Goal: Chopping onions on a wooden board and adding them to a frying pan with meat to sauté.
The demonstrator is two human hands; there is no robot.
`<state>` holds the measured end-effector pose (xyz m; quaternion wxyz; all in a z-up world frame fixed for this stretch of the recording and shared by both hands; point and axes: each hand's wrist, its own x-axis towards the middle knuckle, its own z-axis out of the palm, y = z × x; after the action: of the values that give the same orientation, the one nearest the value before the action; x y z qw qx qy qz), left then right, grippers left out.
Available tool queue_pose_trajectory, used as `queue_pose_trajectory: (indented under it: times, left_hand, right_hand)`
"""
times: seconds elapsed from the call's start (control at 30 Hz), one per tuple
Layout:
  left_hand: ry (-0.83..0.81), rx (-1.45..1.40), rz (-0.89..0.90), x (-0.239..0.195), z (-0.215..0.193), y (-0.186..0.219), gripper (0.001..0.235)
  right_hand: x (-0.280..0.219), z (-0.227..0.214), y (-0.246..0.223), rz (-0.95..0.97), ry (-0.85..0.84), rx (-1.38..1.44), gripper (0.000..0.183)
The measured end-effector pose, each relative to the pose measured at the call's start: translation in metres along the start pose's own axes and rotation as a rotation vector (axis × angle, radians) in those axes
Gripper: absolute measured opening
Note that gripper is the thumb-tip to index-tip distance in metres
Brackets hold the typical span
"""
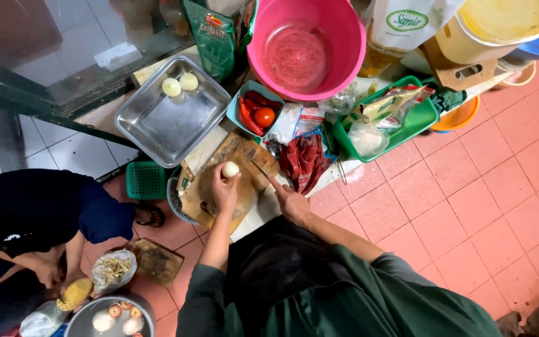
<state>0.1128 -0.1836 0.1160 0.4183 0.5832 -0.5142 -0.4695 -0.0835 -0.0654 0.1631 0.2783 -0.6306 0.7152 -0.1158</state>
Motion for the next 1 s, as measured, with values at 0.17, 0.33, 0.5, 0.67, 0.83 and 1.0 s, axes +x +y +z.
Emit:
queue_pose_trajectory:
  times: [0.17,0.33,0.5,0.67,0.83,1.0]
  left_hand:
    - [0.070,-0.206,0.066,0.006,0.011,-0.048,0.044]
    - [0.100,-0.214,0.132,0.004,0.012,-0.043,0.036]
    - [0.137,-0.088,0.102,0.007,0.012,-0.039,0.035]
    - [0.134,-0.059,0.077,0.006,0.010,-0.039,0.037]
    - [0.141,-0.037,0.083,0.008,0.012,-0.036,0.039]
    - [0.135,-0.051,0.111,0.009,0.011,-0.040,0.041]
  right_hand:
    - [0.005,-0.026,-0.030,-0.012,-0.189,-0.099,0.074]
    - [-0.005,-0.020,-0.024,-0.096,-0.170,-0.190,0.087]
    - [0.004,-0.021,-0.027,-0.111,-0.165,-0.185,0.087]
    - [0.029,-0.010,-0.025,-0.215,-0.151,-0.129,0.082]
    - [0.056,-0.009,-0.033,-0.241,-0.148,-0.061,0.078]
    - [0.048,0.004,-0.023,-0.180,-0.181,-0.019,0.081]
